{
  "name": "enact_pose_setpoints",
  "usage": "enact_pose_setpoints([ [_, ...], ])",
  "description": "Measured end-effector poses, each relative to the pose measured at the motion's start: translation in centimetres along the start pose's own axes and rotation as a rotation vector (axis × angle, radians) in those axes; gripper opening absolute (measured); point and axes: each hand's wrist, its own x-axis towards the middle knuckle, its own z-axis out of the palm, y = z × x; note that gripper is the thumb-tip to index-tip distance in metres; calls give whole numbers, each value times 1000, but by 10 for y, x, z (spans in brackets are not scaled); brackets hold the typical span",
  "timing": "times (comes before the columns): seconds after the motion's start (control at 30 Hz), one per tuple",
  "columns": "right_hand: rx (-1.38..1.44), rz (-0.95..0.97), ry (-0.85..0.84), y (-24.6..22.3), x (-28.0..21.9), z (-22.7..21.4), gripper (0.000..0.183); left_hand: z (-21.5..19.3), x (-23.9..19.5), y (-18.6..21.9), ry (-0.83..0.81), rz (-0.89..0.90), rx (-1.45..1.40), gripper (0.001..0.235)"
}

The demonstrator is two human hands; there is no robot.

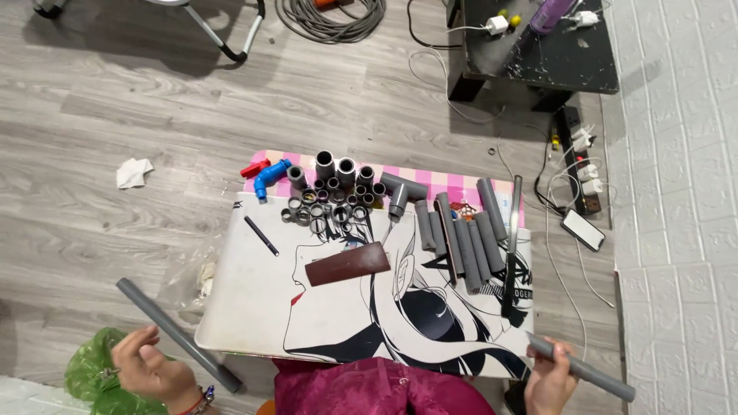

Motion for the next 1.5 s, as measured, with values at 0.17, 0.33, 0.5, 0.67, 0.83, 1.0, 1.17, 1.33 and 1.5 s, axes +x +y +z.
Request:
enact_pose_setpoints([
  [0.17, -76, -65, 21, -14, -5, 7, 9, 2, -4, -16, -77, 37, 61, 33],
  [0.33, -89, -1, 64, -29, -12, 38, 12, 2, 22, -11, -17, 49, -9, 28],
  [0.5, 70, 12, 29, 1, -5, 34, 10, 8, 39, -15, -27, 201, -73, 27],
  [0.67, 61, -8, 2, -21, -22, 61, 12, 5, 44, 22, -78, 132, -16, 40],
  [0.83, 77, -1, -16, -14, -21, 59, 13, 13, 32, 7, -130, 77, -36, 19],
  [1.0, 186, 4, -196, 11, -2, 64, 26, 44, 39, 41, -254, 69, -157, 43],
  [1.17, 8, -206, -503, -6, -26, 158, 35, 84, 93, 97, -336, 146, -371, 30],
  [1.33, 17, -251, -886, 0, -74, 243, 15, 143, 153, 149, -252, -318, -864, 38],
  [1.5, -28, -308, -1487, -25, -131, 310, 47, 250, 196, 148, -183, -371, -1107, 25],
])
